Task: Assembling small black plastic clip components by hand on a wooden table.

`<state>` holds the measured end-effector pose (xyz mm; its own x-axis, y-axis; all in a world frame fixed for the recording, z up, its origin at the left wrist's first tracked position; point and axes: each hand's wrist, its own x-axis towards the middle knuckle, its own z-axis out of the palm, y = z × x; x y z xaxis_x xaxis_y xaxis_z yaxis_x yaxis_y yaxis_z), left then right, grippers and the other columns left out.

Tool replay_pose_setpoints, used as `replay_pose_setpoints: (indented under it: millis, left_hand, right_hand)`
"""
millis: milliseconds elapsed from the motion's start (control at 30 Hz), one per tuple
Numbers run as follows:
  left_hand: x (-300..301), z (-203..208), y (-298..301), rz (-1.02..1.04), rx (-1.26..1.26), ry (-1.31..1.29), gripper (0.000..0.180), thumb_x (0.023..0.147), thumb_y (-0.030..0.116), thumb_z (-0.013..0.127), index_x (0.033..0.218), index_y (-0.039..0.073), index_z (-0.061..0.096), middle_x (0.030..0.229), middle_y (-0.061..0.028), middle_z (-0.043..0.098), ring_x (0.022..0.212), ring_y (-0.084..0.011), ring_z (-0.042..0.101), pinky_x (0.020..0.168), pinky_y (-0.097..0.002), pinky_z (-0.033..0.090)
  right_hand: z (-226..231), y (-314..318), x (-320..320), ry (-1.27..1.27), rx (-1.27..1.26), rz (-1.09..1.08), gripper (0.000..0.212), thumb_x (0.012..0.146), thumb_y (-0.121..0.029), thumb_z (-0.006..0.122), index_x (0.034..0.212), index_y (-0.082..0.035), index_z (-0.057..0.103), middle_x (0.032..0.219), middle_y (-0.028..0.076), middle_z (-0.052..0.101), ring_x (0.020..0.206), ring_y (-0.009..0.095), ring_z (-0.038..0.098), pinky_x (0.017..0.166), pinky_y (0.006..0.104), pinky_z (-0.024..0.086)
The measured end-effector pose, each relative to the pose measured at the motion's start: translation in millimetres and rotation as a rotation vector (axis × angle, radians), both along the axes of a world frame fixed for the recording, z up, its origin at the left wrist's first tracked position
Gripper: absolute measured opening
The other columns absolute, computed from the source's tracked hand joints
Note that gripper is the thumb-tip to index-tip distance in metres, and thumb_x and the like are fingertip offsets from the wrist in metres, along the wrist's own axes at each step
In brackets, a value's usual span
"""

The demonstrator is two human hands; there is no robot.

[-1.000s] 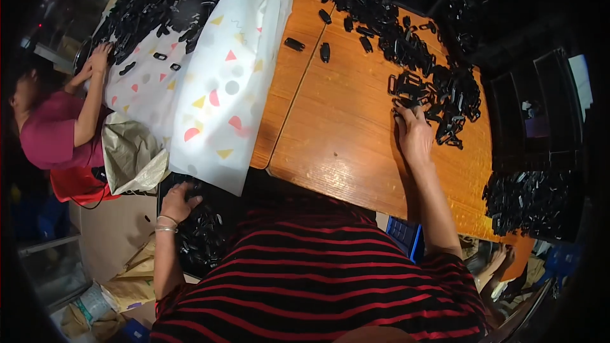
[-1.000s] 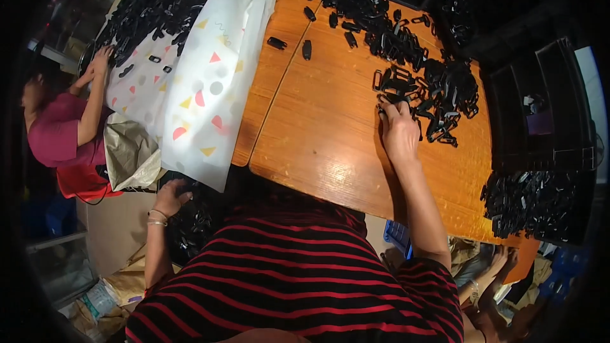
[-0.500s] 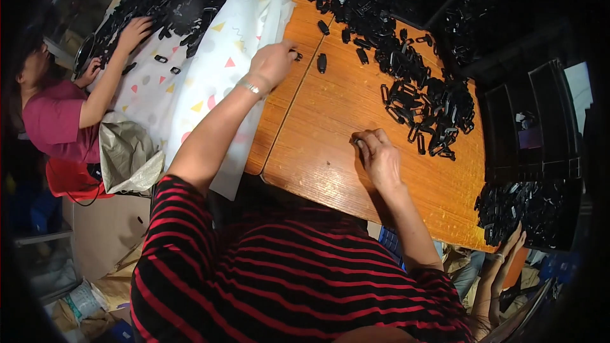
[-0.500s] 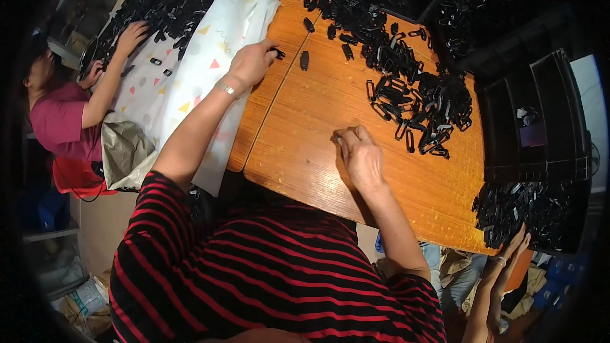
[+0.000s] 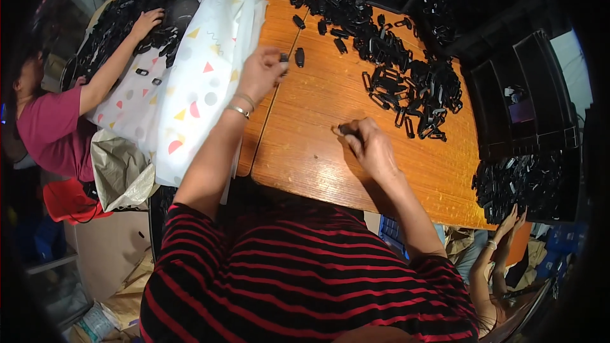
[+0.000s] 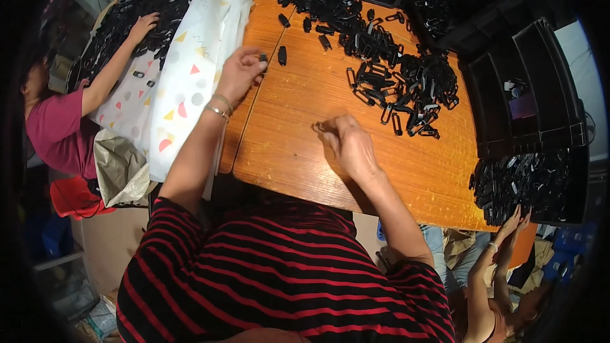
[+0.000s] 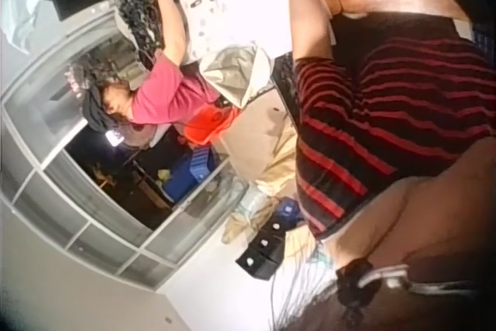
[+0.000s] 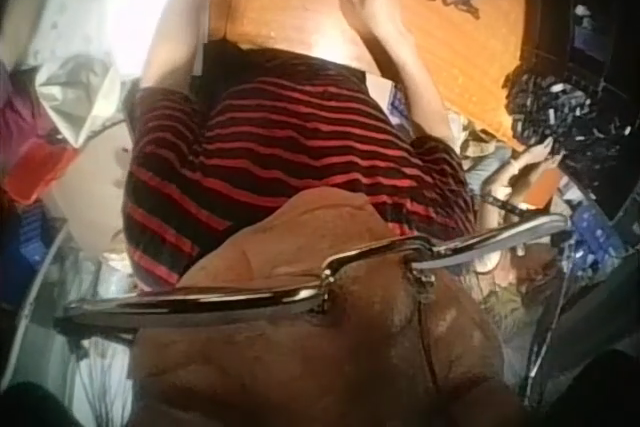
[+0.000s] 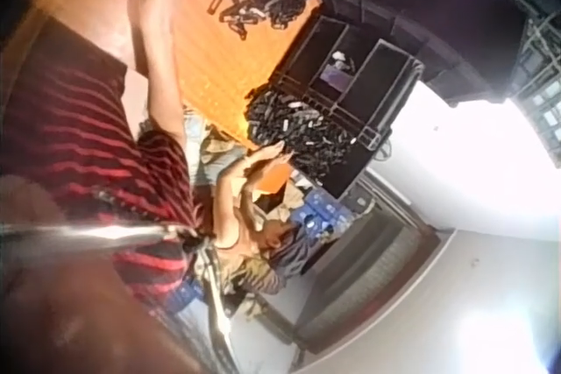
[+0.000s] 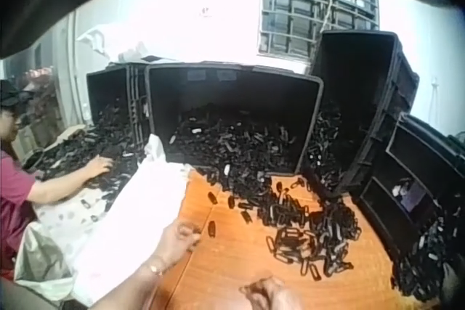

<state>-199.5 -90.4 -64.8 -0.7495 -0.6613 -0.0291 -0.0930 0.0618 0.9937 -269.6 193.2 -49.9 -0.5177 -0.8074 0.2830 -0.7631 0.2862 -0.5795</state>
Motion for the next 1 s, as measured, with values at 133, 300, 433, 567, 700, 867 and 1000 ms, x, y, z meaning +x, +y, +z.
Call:
replay_pose_setpoints:
  millis: [133,300,433,567,700,867,1000]
  left_hand:
    - [16.7,22.6,53.2,-0.151,0.268,0.087,0.024,0.091,0.010,0.063,0.111,-0.002,0.057,0.077,-0.0015,0.063,0.063,-0.0060,0.057,0.053,-0.0185,0.043]
    - [26.2,20.0,74.3,-0.303,0.447,0.279,0.026,0.090,0.007,0.064,0.114,-0.001,0.059,0.090,-0.0030,0.065,0.062,-0.0054,0.056,0.054,-0.0172,0.043]
    - [27.1,26.8,77.8,-0.307,0.355,0.287,0.027,0.089,0.007,0.065,0.114,-0.001,0.059,0.090,-0.0026,0.065,0.060,-0.0043,0.053,0.053,-0.0163,0.043]
    - [29.5,26.8,79.5,-0.278,0.295,0.272,0.026,0.089,0.006,0.065,0.114,-0.001,0.059,0.091,-0.0017,0.065,0.061,-0.0032,0.053,0.053,-0.0160,0.042]
    - [29.5,16.4,85.1,-0.242,0.251,0.282,0.028,0.091,0.008,0.063,0.117,-0.001,0.059,0.089,-0.0002,0.064,0.061,-0.0023,0.051,0.053,-0.0158,0.041]
    - [36.1,4.4,100.9,-0.196,0.307,0.293,0.030,0.094,0.013,0.060,0.121,-0.002,0.058,0.088,0.0008,0.063,0.062,-0.0016,0.050,0.053,-0.0159,0.040]
    - [38.1,2.4,107.5,-0.146,0.266,0.304,0.025,0.099,0.015,0.053,0.118,0.001,0.060,0.085,0.0026,0.062,0.064,0.0003,0.048,0.053,-0.0150,0.037]
  right_hand:
    - [8.6,-26.5,2.7,-0.130,-0.148,-0.131,0.018,0.087,-0.004,0.065,0.102,0.004,0.059,0.075,0.010,0.058,0.066,0.014,0.057,0.059,0.0280,0.046]
    - [21.3,-60.3,9.9,-0.341,-0.372,-0.117,0.018,0.090,-0.003,0.063,0.106,0.003,0.058,0.079,0.003,0.060,0.066,0.007,0.055,0.058,0.0212,0.045]
    - [21.6,-65.9,10.5,-0.365,-0.395,-0.106,0.018,0.089,-0.003,0.064,0.105,0.003,0.059,0.081,0.003,0.060,0.065,0.007,0.055,0.057,0.0217,0.046]
    - [25.6,-66.7,14.1,-0.254,-0.417,-0.104,0.015,0.087,-0.003,0.066,0.101,0.001,0.062,0.082,0.004,0.059,0.064,0.008,0.056,0.056,0.0219,0.046]
    - [21.2,-66.0,12.1,-0.158,-0.410,-0.097,0.017,0.084,-0.003,0.069,0.099,0.000,0.063,0.082,0.006,0.058,0.063,0.010,0.057,0.056,0.0226,0.046]
    - [0.6,-69.1,22.2,-0.035,-0.388,-0.108,0.019,0.081,-0.006,0.072,0.098,-0.001,0.064,0.084,0.010,0.059,0.066,0.018,0.062,0.056,0.0276,0.049]
    - [-7.7,-68.8,31.0,-0.046,-0.329,-0.174,0.034,0.078,-0.009,0.074,0.108,-0.002,0.060,0.086,0.013,0.060,0.070,0.024,0.064,0.061,0.0311,0.051]
